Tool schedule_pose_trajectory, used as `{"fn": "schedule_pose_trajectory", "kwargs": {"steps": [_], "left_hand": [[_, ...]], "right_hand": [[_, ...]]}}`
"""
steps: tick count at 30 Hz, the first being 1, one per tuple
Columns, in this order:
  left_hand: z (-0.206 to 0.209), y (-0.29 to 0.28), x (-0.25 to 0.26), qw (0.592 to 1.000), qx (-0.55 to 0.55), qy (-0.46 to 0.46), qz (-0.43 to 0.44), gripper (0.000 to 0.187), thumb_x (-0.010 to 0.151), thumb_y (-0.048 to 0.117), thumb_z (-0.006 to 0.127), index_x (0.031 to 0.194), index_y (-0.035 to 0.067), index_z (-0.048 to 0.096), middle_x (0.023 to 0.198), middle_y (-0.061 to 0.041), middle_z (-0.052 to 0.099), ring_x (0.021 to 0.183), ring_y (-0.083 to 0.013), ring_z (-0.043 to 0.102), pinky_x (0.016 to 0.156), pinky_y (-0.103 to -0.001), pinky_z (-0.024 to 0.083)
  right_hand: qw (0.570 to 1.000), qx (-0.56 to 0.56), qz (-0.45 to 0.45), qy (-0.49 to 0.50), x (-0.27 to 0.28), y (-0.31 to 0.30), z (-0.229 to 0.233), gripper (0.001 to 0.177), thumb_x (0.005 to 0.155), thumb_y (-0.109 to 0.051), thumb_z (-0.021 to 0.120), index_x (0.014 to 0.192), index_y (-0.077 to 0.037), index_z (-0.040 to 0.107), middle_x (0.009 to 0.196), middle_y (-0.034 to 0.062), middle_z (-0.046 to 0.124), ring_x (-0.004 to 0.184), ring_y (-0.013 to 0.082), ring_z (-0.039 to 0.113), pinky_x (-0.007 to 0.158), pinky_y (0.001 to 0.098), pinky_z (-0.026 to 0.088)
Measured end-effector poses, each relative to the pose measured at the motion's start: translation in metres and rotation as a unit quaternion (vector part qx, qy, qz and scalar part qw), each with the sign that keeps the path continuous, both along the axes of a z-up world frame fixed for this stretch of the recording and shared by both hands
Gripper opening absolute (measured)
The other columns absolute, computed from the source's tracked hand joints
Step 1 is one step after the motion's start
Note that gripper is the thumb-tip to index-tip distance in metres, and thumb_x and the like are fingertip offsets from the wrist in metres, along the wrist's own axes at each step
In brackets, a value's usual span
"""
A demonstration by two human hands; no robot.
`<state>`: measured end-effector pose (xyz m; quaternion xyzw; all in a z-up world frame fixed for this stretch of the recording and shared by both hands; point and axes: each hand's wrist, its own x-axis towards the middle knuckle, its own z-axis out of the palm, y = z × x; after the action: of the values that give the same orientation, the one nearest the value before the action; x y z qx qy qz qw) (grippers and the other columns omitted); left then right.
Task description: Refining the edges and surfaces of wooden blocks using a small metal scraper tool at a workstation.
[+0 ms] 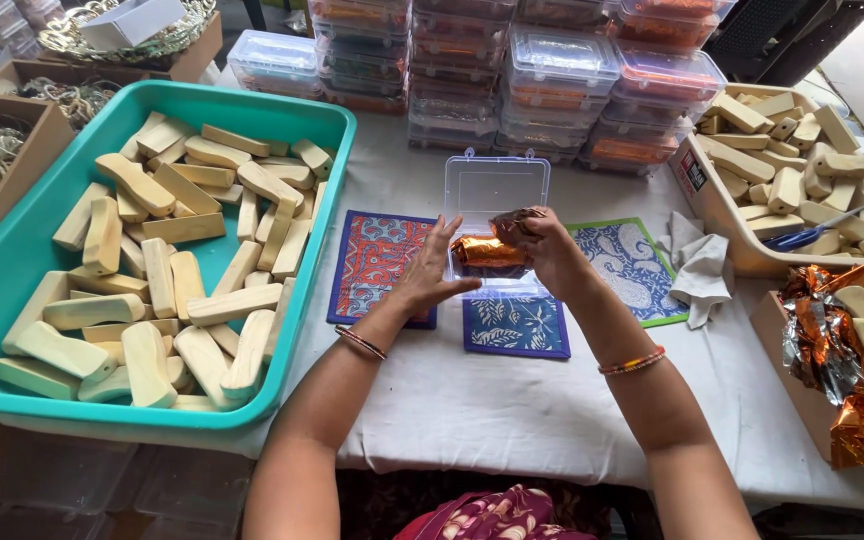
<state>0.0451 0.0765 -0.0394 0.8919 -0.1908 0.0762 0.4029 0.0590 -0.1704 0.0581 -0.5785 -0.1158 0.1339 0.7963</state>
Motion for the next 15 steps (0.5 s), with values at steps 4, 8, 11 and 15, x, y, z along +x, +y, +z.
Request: {"fn": "schedule_pose_trajectory", "kwargs": {"steps": [4, 8, 11, 15], "left_hand": [[0.009, 0.0, -0.008, 1.0, -0.013, 0.002, 0.003, 0.123, 0.068, 0.08, 0.073, 0.164, 0.031, 0.015, 0.171, -0.025, 0.01, 0.154, -0.0457, 0.023, 0.122, -0.059, 0.028], [0.003, 0.001, -0.009, 0.998, -0.007, -0.053, 0.025, 0.098, 0.081, 0.074, 0.067, 0.159, 0.026, 0.032, 0.168, -0.026, 0.016, 0.151, -0.0465, 0.029, 0.12, -0.058, 0.031], [0.01, 0.003, -0.016, 0.987, 0.004, -0.151, 0.048, 0.076, 0.092, 0.064, 0.066, 0.15, 0.019, 0.049, 0.16, -0.024, 0.031, 0.145, -0.0447, 0.04, 0.118, -0.055, 0.036], [0.039, -0.001, -0.038, 0.958, -0.046, -0.28, 0.032, 0.058, 0.099, 0.052, 0.067, 0.137, 0.01, 0.059, 0.138, -0.016, 0.058, 0.129, -0.0336, 0.058, 0.112, -0.049, 0.047]], "right_hand": [[0.994, 0.072, 0.064, 0.057, -0.02, -0.014, 0.005, 0.058, 0.087, -0.046, 0.073, 0.13, -0.01, 0.056, 0.124, 0.0128, 0.067, 0.114, 0.0251, 0.064, 0.094, 0.0376, 0.052], [0.979, 0.145, 0.115, 0.083, -0.03, -0.019, 0.006, 0.064, 0.088, -0.054, 0.071, 0.13, -0.007, 0.064, 0.125, 0.0157, 0.069, 0.111, 0.0284, 0.066, 0.094, 0.0386, 0.052], [0.973, 0.171, 0.143, 0.063, -0.027, -0.023, -0.005, 0.066, 0.086, -0.057, 0.072, 0.13, -0.009, 0.063, 0.129, 0.0166, 0.067, 0.116, 0.0292, 0.064, 0.099, 0.04, 0.051], [0.959, 0.185, 0.216, 0.004, -0.028, -0.034, -0.021, 0.069, 0.08, -0.057, 0.078, 0.131, -0.017, 0.054, 0.14, 0.015, 0.059, 0.13, 0.0282, 0.058, 0.108, 0.0422, 0.048]]}}
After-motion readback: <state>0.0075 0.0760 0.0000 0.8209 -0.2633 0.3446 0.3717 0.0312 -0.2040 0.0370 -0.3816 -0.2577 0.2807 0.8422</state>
